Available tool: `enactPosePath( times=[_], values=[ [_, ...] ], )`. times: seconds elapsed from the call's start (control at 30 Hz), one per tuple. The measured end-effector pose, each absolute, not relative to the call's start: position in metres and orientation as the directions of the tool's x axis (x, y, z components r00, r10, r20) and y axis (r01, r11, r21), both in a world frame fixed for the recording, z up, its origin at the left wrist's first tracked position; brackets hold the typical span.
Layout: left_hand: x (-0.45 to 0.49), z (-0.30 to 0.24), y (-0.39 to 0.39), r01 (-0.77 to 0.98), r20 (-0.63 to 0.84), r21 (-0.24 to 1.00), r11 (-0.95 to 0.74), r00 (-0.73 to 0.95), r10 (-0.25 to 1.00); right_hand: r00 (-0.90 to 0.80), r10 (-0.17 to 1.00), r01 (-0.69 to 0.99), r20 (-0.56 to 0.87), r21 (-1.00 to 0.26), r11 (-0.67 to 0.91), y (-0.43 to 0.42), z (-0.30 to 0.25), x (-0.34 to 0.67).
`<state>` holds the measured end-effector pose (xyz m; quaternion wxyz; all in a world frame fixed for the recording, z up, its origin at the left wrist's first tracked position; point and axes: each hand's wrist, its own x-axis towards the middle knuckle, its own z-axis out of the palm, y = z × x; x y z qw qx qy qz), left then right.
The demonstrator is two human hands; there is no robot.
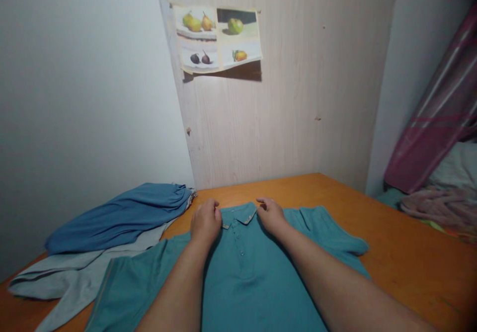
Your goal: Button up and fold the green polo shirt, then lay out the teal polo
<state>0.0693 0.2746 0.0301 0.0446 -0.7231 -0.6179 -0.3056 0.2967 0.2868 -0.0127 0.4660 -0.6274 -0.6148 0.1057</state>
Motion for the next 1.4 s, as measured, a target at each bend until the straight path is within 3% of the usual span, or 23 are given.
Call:
enactPosePath(
  times=[0.17,0.47,0.7,0.87,1.2,1.3,1.4],
  values=[
    [0.076,0.022,0.282,0.798,0.277,0.496,-0.342,0.228,0.933,0.031,0.901,0.719,0.433,-0.635,0.281,0.275,-0.008,0.288],
    [0.084,0.018,0.277,0.859,0.141,0.458,-0.229,0.185,0.973,-0.032,0.948,0.811,0.317,-0.546,0.21,0.266,-0.007,0.28],
    [0.092,0.017,0.275,0.907,0.162,0.402,-0.124,0.063,0.985,-0.074,0.946,0.812,0.314,-0.532,0.24,0.259,-0.001,0.279],
    [0.089,0.012,0.276,0.915,0.219,0.374,-0.153,0.074,0.973,-0.073,0.95,0.816,0.304,-0.529,0.232,0.258,0.001,0.28],
    [0.084,0.008,0.282,0.893,0.185,0.413,-0.177,0.108,0.977,-0.12,0.928,0.784,0.352,-0.541,0.306,0.246,0.017,0.275],
    [0.085,0.008,0.282,0.891,0.176,0.423,-0.164,0.097,0.98,-0.227,0.937,0.693,0.264,-0.633,0.346,0.237,0.03,0.277],
    [0.085,0.008,0.281,0.886,0.169,0.438,-0.151,0.084,0.982,-0.421,0.907,0.617,0.023,-0.726,0.305,0.225,0.039,0.281]
  ],
)
